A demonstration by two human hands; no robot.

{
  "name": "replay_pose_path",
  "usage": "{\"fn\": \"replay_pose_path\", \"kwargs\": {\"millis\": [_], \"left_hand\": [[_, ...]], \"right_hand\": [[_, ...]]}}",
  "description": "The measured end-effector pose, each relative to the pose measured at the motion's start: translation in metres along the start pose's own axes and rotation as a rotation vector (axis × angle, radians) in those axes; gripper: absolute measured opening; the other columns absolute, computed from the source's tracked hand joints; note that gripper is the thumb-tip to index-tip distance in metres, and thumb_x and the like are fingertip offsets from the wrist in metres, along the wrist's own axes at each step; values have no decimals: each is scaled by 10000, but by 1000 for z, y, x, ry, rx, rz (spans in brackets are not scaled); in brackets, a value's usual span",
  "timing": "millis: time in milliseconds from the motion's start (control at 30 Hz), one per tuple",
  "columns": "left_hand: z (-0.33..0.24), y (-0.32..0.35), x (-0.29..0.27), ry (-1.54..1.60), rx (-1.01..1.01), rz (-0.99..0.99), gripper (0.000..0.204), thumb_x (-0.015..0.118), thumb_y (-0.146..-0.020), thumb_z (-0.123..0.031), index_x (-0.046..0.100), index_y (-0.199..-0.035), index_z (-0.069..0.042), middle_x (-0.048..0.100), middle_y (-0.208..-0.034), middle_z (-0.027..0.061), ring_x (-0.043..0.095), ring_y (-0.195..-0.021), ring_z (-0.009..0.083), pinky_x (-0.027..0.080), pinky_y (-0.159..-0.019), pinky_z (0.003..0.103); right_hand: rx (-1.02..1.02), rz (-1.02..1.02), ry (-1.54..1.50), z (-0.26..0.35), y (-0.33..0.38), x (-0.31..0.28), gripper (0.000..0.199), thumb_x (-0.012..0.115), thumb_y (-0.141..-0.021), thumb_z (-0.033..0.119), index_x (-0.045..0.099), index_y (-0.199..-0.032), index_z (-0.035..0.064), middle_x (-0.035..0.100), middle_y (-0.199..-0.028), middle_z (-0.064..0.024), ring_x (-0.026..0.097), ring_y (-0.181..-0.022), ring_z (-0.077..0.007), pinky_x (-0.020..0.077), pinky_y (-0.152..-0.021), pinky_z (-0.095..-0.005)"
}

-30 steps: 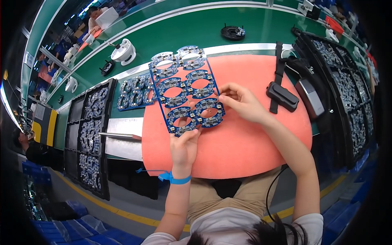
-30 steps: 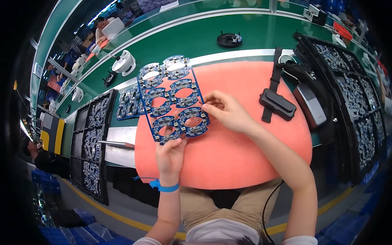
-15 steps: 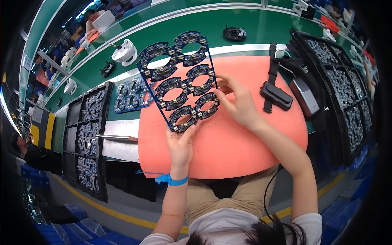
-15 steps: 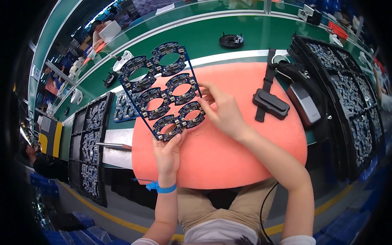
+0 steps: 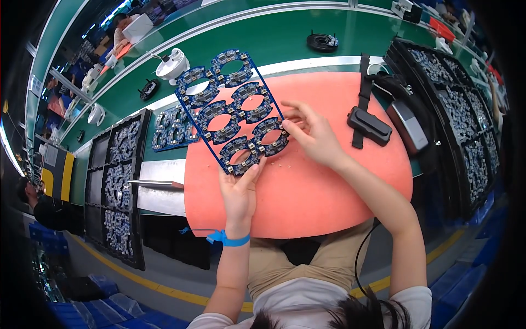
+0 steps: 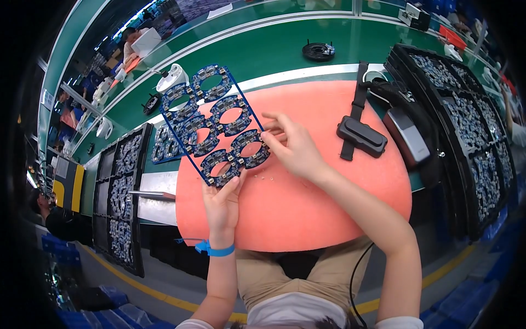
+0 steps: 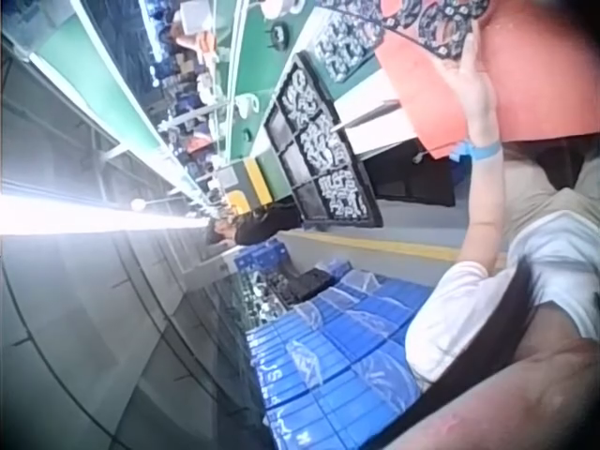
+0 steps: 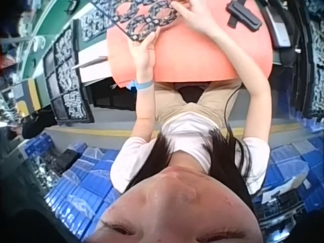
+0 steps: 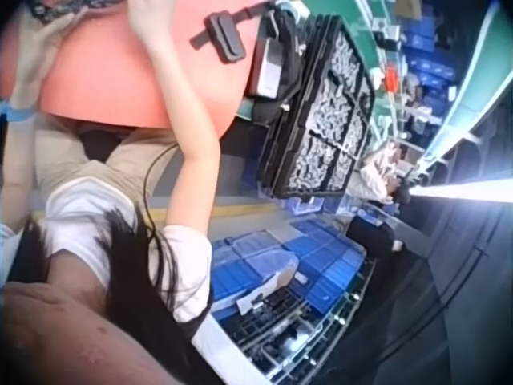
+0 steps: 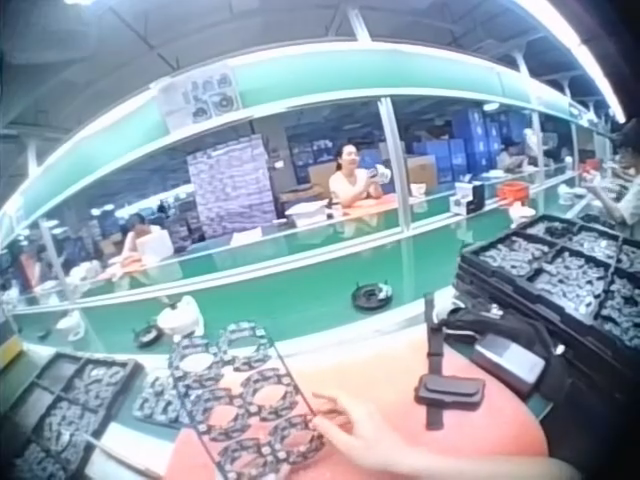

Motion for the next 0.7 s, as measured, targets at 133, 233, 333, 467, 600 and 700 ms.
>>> {"fn": "replay_pose_path", "kwargs": {"millis": [133, 233, 333, 467, 600, 700], "left_hand": [[0, 0, -1, 14, -25, -8, 528, 499, -803, 187, 398, -1269, -39, 508, -1221, 148, 537, -1124, 261, 477, -978, 450], [0, 0, 1, -6, -16, 1, 541, 530, -790, 166, 404, -1273, -44, 520, -1219, 149, 554, -1105, 271, 482, -966, 428], [3, 0, -3, -39, -16, 9, 536, 535, -791, 174, 399, -1272, -21, 526, -1212, 149, 557, -1096, 253, 482, -960, 402], [0, 1, 0, -37, -29, 6, 544, 563, -785, 176, 402, -1270, -13, 538, -1199, 151, 565, -1078, 222, 491, -924, 334], [0, 1, 0, -63, -32, -3, 522, 597, -780, 155, 420, -1244, -7, 555, -1175, 143, 582, -1050, 207, 500, -895, 301], [1, 0, -2, -104, -28, 15, 486, 607, -786, 137, 430, -1218, 1, 582, -1140, 128, 603, -1020, 203, 507, -882, 294]], "right_hand": [[109, 149, -272, -15, -4, 8, 325, 567, -896, 87, 511, -1204, 2, 610, -1049, -79, 613, -917, -138, 502, -798, -278], [101, 177, -366, -13, -6, 7, 280, 555, -906, 91, 524, -1173, 15, 603, -1071, -61, 602, -945, -127, 496, -811, -272], [90, 197, -373, -10, -5, 8, 240, 518, -940, 121, 511, -1159, 25, 596, -1087, -69, 583, -982, -117, 486, -821, -270], [124, 188, -465, -3, -1, 16, 277, 472, -974, 160, 448, -1223, 42, 598, -1074, -73, 578, -971, -102, 476, -821, -258], [102, 151, -496, -4, -4, 17, 268, 400, -1003, 193, 423, -1229, 51, 615, -1042, -70, 575, -972, -90, 473, -819, -239], [119, 127, -498, -3, -6, 20, 244, 376, -1011, 212, 414, -1191, 53, 627, -1000, -69, 592, -935, -93, 481, -794, -230]]}}
Point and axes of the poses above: each hand's wrist, its own y-axis away from the middle knuckle, its own x-axis out of the palm, z = x × y, the point moved 6 cm from there along -y, towards the middle knuckle
